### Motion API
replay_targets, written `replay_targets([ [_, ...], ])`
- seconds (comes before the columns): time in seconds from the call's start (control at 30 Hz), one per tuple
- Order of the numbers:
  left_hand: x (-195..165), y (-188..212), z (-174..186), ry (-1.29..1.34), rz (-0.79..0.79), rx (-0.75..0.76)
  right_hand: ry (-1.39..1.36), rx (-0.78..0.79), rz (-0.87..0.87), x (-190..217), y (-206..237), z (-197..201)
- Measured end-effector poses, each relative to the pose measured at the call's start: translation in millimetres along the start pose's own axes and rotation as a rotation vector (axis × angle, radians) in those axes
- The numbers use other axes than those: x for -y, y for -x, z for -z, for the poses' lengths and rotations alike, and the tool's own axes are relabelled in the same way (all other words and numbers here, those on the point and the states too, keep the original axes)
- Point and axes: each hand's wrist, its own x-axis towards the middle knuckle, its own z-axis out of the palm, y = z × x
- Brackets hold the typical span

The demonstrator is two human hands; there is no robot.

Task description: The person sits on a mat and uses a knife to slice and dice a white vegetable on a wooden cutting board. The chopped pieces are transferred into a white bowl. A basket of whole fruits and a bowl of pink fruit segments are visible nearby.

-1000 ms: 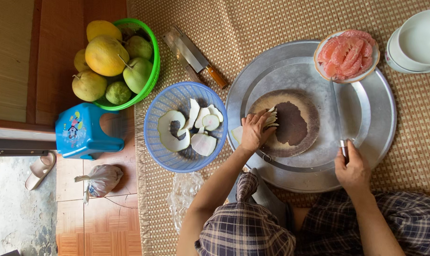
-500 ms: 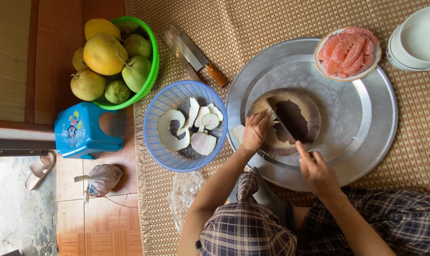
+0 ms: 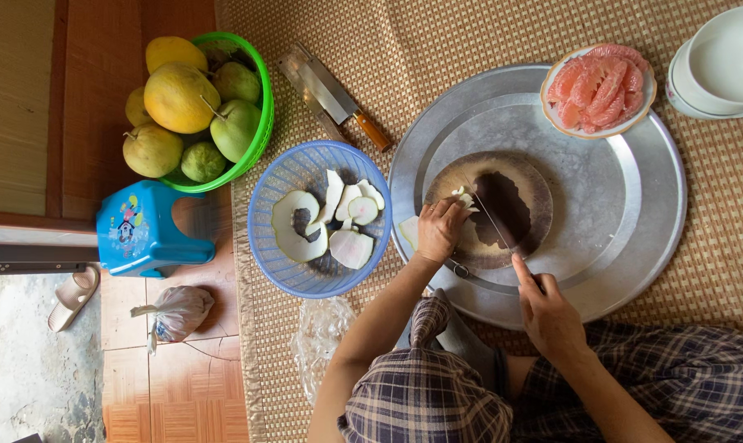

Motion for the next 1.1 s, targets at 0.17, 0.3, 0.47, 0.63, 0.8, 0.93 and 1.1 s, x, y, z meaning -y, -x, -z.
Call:
replay_targets([
  [0.17, -0.7, -1.7, 1.0, 0.002, 0.055, 0.059, 0.021, 0.011, 0.047, -1.9, 26.3, 5.6],
  [0.3, 0.8, -2.1, 1.3, 0.031, 0.0, 0.035, 0.077, 0.031, 0.041, -5.0, 26.4, 0.8],
  [0.47, 4.9, 0.6, -3.0, 0.016, 0.028, 0.088, 0.033, 0.043, 0.102, -1.9, -16.6, -18.4],
  [0.63, 2.0, 5.4, 0.6, 0.081, -0.025, 0.032, 0.129, 0.009, 0.044, 9.2, -52.0, -34.4],
  [0.8, -0.1, 4.8, 4.0, 0.096, -0.007, 0.009, -0.012, -0.241, 0.399, -2.5, -26.8, -21.8],
  [0.93, -1.9, 0.9, -3.0, 0.14, 0.03, 0.012, 0.043, 0.173, -0.137, -10.1, 3.2, -8.9],
  [1.1, -13.3, -8.1, -13.5, 0.187, 0.044, 0.02, -0.015, -0.08, 0.097, -12.7, 30.1, 7.7],
])
